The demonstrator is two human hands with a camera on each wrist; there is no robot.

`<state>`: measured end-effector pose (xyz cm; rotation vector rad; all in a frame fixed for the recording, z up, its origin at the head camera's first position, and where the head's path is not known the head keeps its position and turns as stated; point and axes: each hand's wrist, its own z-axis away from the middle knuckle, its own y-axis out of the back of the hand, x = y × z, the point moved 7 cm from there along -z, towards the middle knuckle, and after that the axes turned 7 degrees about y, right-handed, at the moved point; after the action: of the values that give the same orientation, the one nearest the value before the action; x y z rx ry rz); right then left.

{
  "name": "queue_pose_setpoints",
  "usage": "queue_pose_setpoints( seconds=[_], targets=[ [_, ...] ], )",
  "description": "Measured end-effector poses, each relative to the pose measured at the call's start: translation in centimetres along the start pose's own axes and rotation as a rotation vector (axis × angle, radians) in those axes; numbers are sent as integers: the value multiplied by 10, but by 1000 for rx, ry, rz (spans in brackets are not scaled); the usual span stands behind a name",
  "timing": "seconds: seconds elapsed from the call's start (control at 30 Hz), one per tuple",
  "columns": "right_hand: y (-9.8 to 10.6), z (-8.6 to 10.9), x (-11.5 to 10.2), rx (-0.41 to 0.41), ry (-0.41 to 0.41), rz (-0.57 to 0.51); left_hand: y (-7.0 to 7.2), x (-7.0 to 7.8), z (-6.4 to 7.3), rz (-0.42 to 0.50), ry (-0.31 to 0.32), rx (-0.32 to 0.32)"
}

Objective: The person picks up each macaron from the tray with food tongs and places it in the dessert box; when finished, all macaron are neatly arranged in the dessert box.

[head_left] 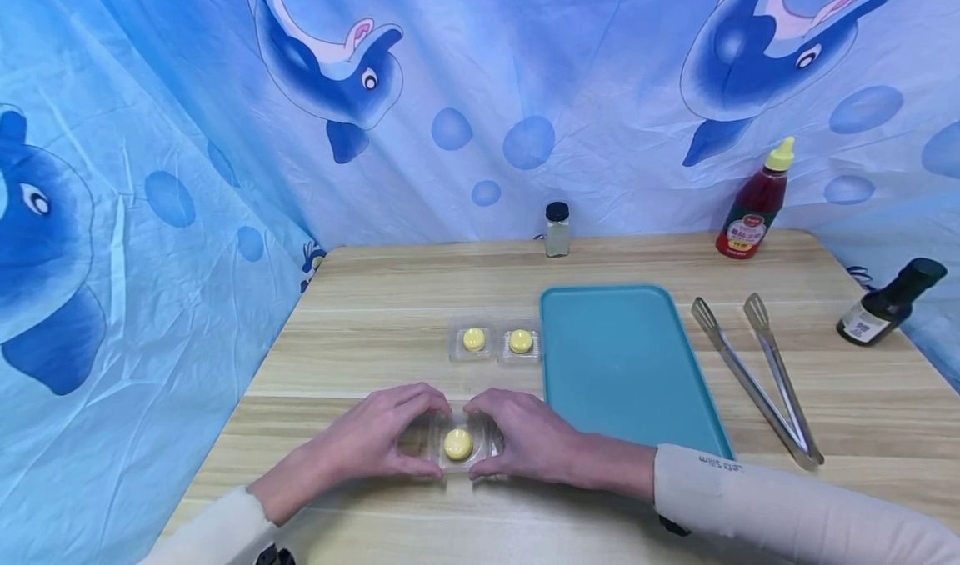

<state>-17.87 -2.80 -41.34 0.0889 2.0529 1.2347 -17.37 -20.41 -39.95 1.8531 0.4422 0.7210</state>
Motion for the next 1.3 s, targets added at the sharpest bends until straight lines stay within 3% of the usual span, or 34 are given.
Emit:
queue_pose_setpoints(
  seconds=[0.4,1.0,1.3],
  targets=[
    [0,0,-2,14,20,15,-4,0,1,37,24,19],
    [1,2,6,-34,-55,25,-4,-3,-2,32,4,-7],
    [12,13,11,-33,-62,53,-4,-7,-2,1,26,-58]
  ],
)
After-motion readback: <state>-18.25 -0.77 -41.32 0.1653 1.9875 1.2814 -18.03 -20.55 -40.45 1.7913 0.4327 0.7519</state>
